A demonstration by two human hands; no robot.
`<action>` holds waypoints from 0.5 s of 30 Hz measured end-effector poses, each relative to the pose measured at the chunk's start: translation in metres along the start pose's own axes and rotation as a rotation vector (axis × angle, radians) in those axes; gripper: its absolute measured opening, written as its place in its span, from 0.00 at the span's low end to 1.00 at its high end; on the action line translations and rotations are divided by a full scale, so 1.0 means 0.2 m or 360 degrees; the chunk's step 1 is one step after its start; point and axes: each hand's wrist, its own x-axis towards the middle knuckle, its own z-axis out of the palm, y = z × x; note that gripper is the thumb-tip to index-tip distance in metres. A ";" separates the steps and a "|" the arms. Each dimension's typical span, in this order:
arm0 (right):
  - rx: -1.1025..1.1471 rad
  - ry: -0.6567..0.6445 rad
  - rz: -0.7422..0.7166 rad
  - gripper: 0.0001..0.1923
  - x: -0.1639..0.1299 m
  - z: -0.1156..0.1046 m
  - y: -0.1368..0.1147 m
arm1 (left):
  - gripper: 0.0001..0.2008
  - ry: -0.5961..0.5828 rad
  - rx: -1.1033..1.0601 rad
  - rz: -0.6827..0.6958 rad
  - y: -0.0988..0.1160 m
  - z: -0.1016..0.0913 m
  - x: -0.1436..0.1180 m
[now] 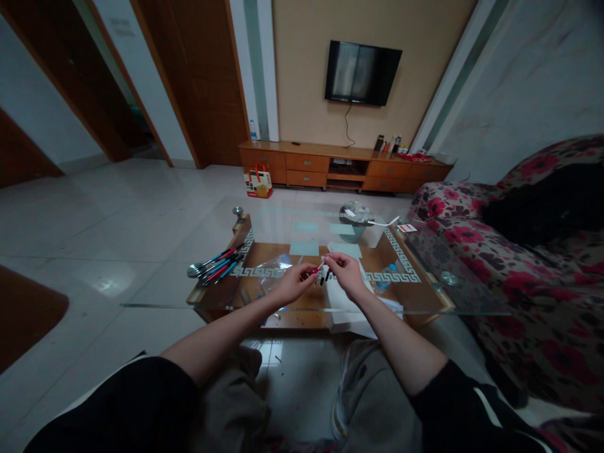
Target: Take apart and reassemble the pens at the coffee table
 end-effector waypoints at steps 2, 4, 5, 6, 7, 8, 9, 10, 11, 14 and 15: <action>-0.0010 -0.0035 0.0004 0.21 0.00 0.01 0.00 | 0.17 -0.0016 -0.0002 0.0000 0.01 0.01 0.00; -0.0015 -0.0058 -0.0002 0.20 0.00 0.01 0.00 | 0.17 -0.0031 0.0002 0.0001 0.02 0.01 0.00; -0.0017 -0.0067 -0.0007 0.19 0.00 0.01 0.00 | 0.17 -0.0035 -0.0001 -0.0002 0.02 0.01 0.00; -0.0017 -0.0075 -0.0010 0.19 0.00 0.01 0.01 | 0.18 -0.0035 -0.0011 -0.0008 0.02 0.01 0.00; -0.0012 -0.0084 -0.0009 0.18 0.00 0.01 0.01 | 0.18 -0.0034 -0.0024 -0.0016 0.02 0.01 0.00; -0.0003 -0.0093 -0.0007 0.18 0.00 0.02 0.02 | 0.18 -0.0033 -0.0038 -0.0022 0.02 0.01 0.00; 0.0006 -0.0102 -0.0003 0.18 0.00 0.02 0.02 | 0.18 -0.0031 -0.0049 -0.0026 0.02 0.01 0.00; 0.0012 -0.0111 0.0002 0.18 0.00 0.02 0.03 | 0.18 -0.0029 -0.0057 -0.0029 0.02 0.01 0.00; 0.0012 -0.0117 0.0004 0.18 0.00 0.02 0.03 | 0.18 -0.0028 -0.0059 -0.0033 0.02 0.01 0.00; -0.0020 -0.0144 0.0006 0.18 0.00 0.02 0.04 | 0.18 -0.0025 -0.0046 -0.0069 0.02 0.01 0.00; -0.0030 -0.0159 0.0001 0.17 0.00 0.02 0.04 | 0.18 -0.0028 -0.0041 -0.0085 0.02 0.01 -0.01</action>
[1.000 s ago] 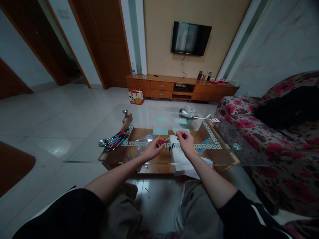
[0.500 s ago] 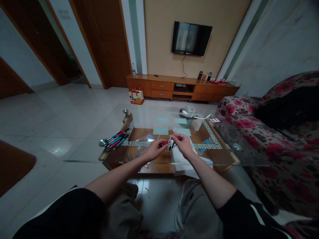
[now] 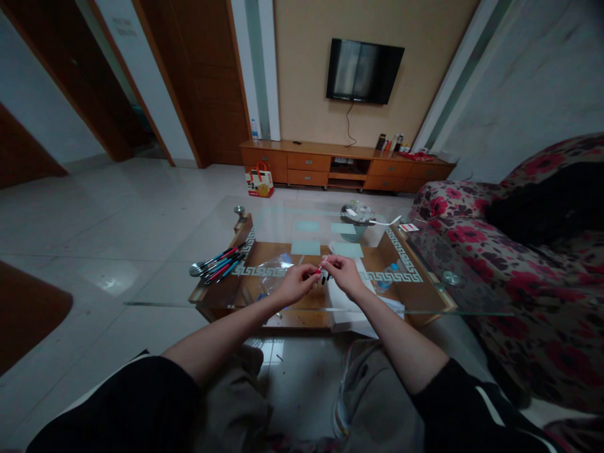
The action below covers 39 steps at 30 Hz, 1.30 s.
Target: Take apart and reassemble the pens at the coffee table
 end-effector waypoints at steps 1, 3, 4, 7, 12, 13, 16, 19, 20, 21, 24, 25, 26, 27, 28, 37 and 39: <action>-0.0011 -0.0012 -0.0008 0.17 0.00 0.00 0.00 | 0.18 -0.0008 0.0000 -0.0012 0.00 0.00 0.00; -0.0058 -0.0030 -0.0033 0.17 -0.01 0.00 0.00 | 0.17 -0.0030 -0.0017 -0.0020 0.01 0.00 -0.01; -0.0096 -0.0031 -0.0053 0.17 -0.01 0.00 0.00 | 0.17 -0.0041 -0.0024 -0.0014 0.01 0.00 -0.01; -0.0236 -0.0024 -0.0122 0.18 -0.01 0.00 0.00 | 0.16 -0.0014 -0.0008 0.0005 0.02 0.01 -0.01; -0.0370 -0.0078 -0.0167 0.17 -0.02 0.00 0.00 | 0.20 0.0092 -0.0186 -0.0011 0.02 0.02 0.00; -0.0389 -0.0085 -0.0162 0.17 -0.02 0.00 0.00 | 0.22 0.0087 -0.0225 -0.0009 0.02 0.02 0.00; -0.0475 -0.0092 -0.0154 0.14 -0.03 0.00 -0.01 | 0.23 0.0011 -0.0275 -0.0006 0.02 0.02 0.00; -0.0619 -0.0119 -0.0202 0.11 -0.04 0.01 -0.03 | 0.22 -0.0084 -0.0325 -0.0029 0.02 0.02 -0.01; -0.0675 -0.0139 -0.0231 0.11 -0.04 0.01 -0.03 | 0.22 -0.0103 -0.0346 -0.0041 0.02 0.02 -0.01; -0.0729 -0.0162 -0.0262 0.11 -0.04 0.00 -0.04 | 0.22 -0.0108 -0.0366 -0.0054 0.01 0.02 -0.01; -0.0852 -0.0133 -0.0330 0.14 -0.03 -0.02 -0.03 | 0.22 -0.0070 -0.0411 -0.0101 -0.02 0.02 0.00; -0.0874 -0.0074 -0.0339 0.15 -0.02 -0.04 -0.02 | 0.22 -0.0052 -0.0432 -0.0120 -0.03 0.03 0.00; -0.0890 0.0005 -0.0341 0.16 -0.01 -0.06 -0.01 | 0.22 -0.0033 -0.0459 -0.0144 -0.05 0.03 0.00; -0.0905 0.0088 -0.0336 0.16 0.00 -0.08 0.00 | 0.22 -0.0014 -0.0491 -0.0172 -0.06 0.03 0.00; -0.0926 0.0174 -0.0325 0.16 0.01 -0.11 0.02 | 0.22 0.0010 -0.0523 -0.0202 -0.07 0.03 0.01; -0.1287 0.0079 -0.0220 0.12 0.04 -0.23 0.18 | 0.18 0.0101 -0.0727 -0.0337 -0.10 0.02 0.03; -0.1346 -0.0002 -0.0181 0.14 0.04 -0.23 0.20 | 0.18 0.0105 -0.0738 -0.0345 -0.09 0.02 0.03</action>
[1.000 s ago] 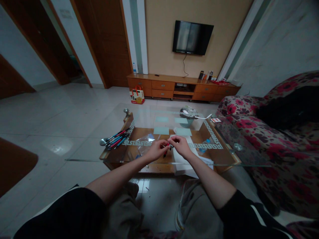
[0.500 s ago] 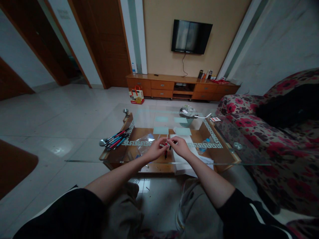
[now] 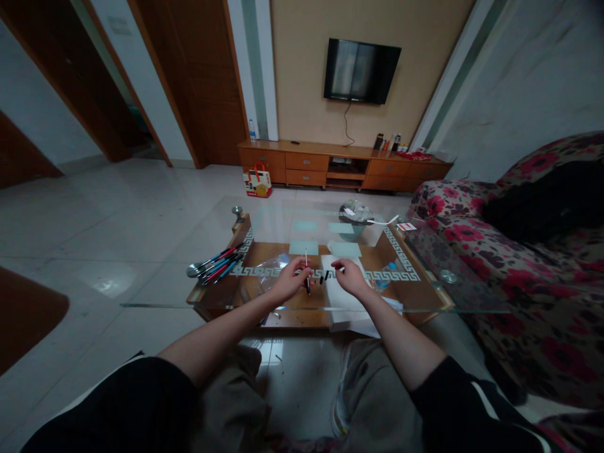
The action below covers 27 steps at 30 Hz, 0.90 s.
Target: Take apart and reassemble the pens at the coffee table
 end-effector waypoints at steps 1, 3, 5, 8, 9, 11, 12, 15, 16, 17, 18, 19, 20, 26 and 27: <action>-0.0018 -0.0034 0.0003 0.14 0.00 0.01 0.01 | 0.17 0.0002 -0.0007 -0.0004 0.00 0.00 0.00; -0.0036 -0.0082 0.0002 0.14 -0.01 0.02 0.01 | 0.17 0.0009 -0.0027 -0.0006 0.00 0.00 0.00; -0.0044 -0.0102 -0.0011 0.15 -0.01 0.02 0.01 | 0.16 0.0016 -0.0043 -0.0009 0.00 0.00 0.00; -0.0046 -0.0106 -0.0038 0.18 -0.01 0.03 0.00 | 0.15 0.0040 -0.0092 -0.0044 0.01 0.01 0.00; -0.0042 -0.0106 -0.0044 0.18 -0.01 0.03 0.00 | 0.15 0.0047 -0.0126 -0.0066 0.01 0.01 0.00; -0.0035 -0.0113 -0.0046 0.18 -0.01 0.03 0.00 | 0.15 0.0043 -0.0221 -0.0128 0.02 0.02 0.00; -0.0032 -0.0118 -0.0037 0.17 -0.01 0.03 0.00 | 0.15 0.0035 -0.0276 -0.0167 0.03 0.02 0.01; -0.0027 -0.0094 -0.0016 0.17 -0.01 0.02 -0.01 | 0.14 0.0032 -0.0479 -0.0283 0.03 0.03 0.01; -0.0025 -0.0061 -0.0027 0.17 -0.01 0.01 -0.02 | 0.13 0.0036 -0.0559 -0.0317 0.03 0.04 0.02; -0.0021 -0.0020 -0.0053 0.17 -0.01 -0.01 -0.04 | 0.12 0.0042 -0.0642 -0.0343 0.03 0.04 0.02; -0.0014 0.0021 -0.0095 0.17 -0.01 -0.02 -0.07 | 0.11 0.0044 -0.0723 -0.0361 0.03 0.04 0.02; -0.0001 0.0048 -0.0153 0.16 -0.02 -0.04 -0.11 | 0.11 0.0043 -0.0796 -0.0368 0.03 0.04 0.02; 0.0025 0.0061 -0.0229 0.14 -0.02 -0.06 -0.16 | 0.11 0.0042 -0.0859 -0.0364 0.03 0.04 0.03; 0.0264 -0.0218 -0.0617 0.09 -0.09 -0.10 -0.41 | 0.13 0.0056 -0.1058 -0.0279 0.03 0.03 0.04; 0.0279 -0.0280 -0.0646 0.10 -0.10 -0.09 -0.43 | 0.13 0.0058 -0.1080 -0.0290 0.03 0.03 0.05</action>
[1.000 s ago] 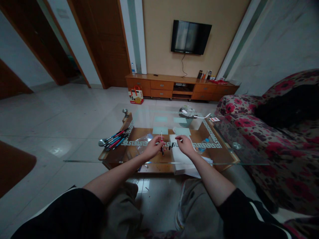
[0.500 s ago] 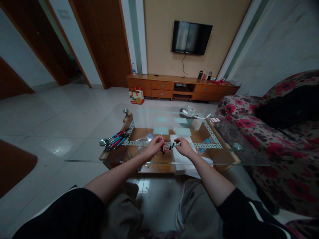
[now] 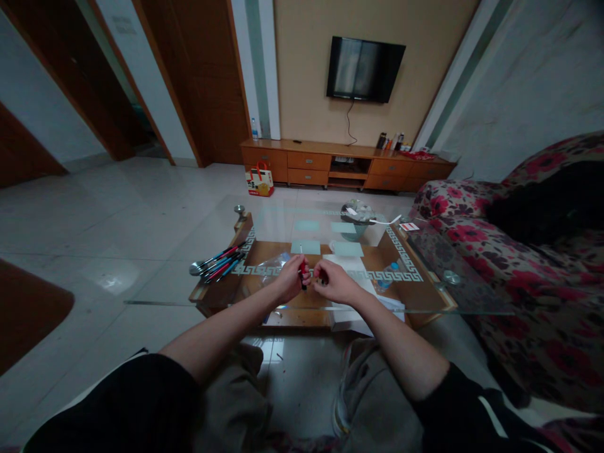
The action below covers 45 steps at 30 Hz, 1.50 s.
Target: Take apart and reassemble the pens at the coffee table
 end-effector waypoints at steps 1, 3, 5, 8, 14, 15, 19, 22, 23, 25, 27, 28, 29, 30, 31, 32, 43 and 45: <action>0.0018 -0.0052 -0.0016 0.12 0.00 0.01 -0.01 | 0.12 0.0009 -0.0018 -0.0013 0.00 0.00 0.00; 0.0042 -0.0126 -0.0023 0.15 0.00 0.04 -0.02 | 0.10 0.0030 -0.0038 -0.0032 0.01 0.00 0.00; 0.0062 -0.0156 -0.0009 0.17 0.00 0.05 -0.01 | 0.08 0.0046 -0.0043 -0.0038 0.01 0.01 0.00; 0.0095 -0.0157 0.0007 0.16 0.00 0.06 0.00 | 0.07 0.0046 -0.0038 -0.0046 0.01 0.01 0.00; 0.0105 -0.0158 0.0019 0.14 0.00 0.04 -0.01 | 0.07 0.0016 -0.0044 -0.0033 0.01 0.02 0.00; 0.0103 -0.0164 0.0026 0.13 0.00 0.04 -0.02 | 0.07 0.0015 -0.0046 -0.0030 0.01 0.02 0.00; 0.0091 -0.0177 0.0071 0.11 0.01 0.03 -0.04 | 0.09 -0.0003 -0.0008 -0.0035 0.01 0.02 -0.01; 0.0089 -0.0183 0.0098 0.09 0.01 0.04 -0.05 | 0.11 0.0018 0.0055 -0.0056 0.02 0.03 -0.02; 0.0095 -0.0187 0.0102 0.08 0.00 0.04 -0.04 | 0.11 0.0030 0.0070 -0.0057 0.02 0.04 -0.03; 0.0092 -0.0185 0.0104 0.09 0.00 0.05 -0.03 | 0.12 0.0039 0.0087 -0.0043 0.02 0.03 -0.03; 0.0046 -0.0170 0.0096 0.08 0.00 0.05 0.00 | 0.12 0.0026 0.0104 -0.0019 0.02 0.02 -0.03; 0.0010 -0.0145 0.0098 0.08 0.00 0.04 0.02 | 0.12 0.0016 0.0120 -0.0009 0.02 0.02 -0.03; -0.0032 -0.0111 0.0103 0.07 0.00 0.03 0.04 | 0.12 0.0004 0.0142 -0.0002 0.02 0.01 -0.02; -0.0075 -0.0055 0.0117 0.06 0.00 0.02 0.07 | 0.11 -0.0003 0.0167 0.0005 0.02 0.00 -0.02; -0.0117 0.0017 0.0138 0.06 0.00 0.00 0.09 | 0.11 -0.0007 0.0195 0.0011 0.02 0.00 -0.02; -0.0160 0.0100 0.0166 0.06 0.00 -0.02 0.11 | 0.11 -0.0007 0.0221 0.0017 0.02 0.00 -0.02; -0.0446 0.0366 0.0656 0.14 -0.04 -0.04 0.33 | 0.19 0.0027 0.0382 0.0081 0.03 0.02 -0.04; -0.0448 0.0284 0.0682 0.14 -0.05 -0.03 0.35 | 0.19 0.0065 0.0401 0.0091 0.03 0.02 -0.05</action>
